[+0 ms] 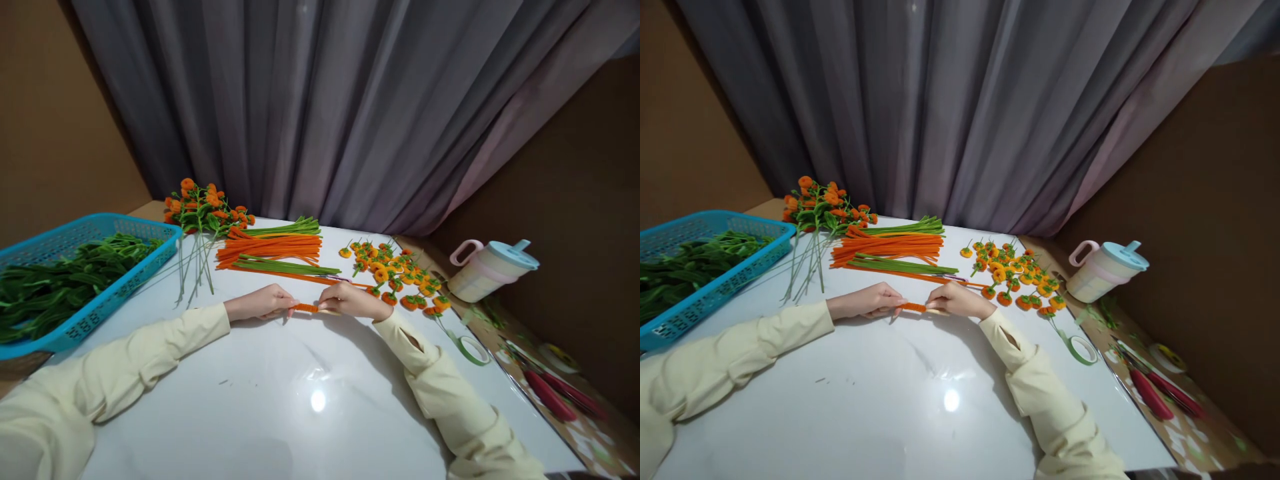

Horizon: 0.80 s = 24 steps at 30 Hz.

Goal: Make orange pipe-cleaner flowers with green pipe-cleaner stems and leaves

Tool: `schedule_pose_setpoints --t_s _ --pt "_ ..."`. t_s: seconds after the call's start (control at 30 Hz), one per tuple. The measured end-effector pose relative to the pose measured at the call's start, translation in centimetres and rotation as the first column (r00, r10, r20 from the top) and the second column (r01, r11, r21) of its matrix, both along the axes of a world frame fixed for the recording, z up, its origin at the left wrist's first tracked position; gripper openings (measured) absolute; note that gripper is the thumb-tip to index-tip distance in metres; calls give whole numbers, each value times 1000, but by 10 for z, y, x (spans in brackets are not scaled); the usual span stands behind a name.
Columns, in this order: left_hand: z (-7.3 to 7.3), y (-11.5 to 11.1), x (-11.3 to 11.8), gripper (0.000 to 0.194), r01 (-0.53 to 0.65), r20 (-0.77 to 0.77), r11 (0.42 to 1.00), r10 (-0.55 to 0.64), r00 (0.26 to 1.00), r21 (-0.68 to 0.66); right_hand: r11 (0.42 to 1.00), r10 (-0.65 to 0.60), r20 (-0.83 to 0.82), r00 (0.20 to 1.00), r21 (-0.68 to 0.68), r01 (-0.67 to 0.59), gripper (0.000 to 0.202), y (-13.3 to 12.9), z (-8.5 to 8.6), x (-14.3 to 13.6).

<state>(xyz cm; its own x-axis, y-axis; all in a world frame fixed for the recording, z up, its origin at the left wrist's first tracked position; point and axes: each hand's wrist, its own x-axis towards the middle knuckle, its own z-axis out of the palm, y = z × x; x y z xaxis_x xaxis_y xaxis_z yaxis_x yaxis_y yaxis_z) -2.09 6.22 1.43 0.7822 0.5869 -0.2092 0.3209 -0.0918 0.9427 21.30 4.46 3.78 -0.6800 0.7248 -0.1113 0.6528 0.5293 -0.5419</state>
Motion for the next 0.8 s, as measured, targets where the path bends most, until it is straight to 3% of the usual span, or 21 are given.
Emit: schedule_pose_setpoints --t_s 0.17,0.37,0.6,0.8 --pt "-1 6 -4 37 49 113 980 -27 993 -194 960 -68 -269 961 -281 -11 41 2 -14 3" --pt "-9 14 -6 36 31 177 936 34 984 -350 887 -263 -472 842 -461 19 42 -1 -25 -5" --pt "-15 12 -2 38 -90 213 963 146 966 -255 812 -430 -540 724 -582 49 39 -4 -33 -17" --pt "-15 2 5 39 -199 168 975 214 962 -98 787 -545 -535 646 -592 174 44 -5 -38 -26"
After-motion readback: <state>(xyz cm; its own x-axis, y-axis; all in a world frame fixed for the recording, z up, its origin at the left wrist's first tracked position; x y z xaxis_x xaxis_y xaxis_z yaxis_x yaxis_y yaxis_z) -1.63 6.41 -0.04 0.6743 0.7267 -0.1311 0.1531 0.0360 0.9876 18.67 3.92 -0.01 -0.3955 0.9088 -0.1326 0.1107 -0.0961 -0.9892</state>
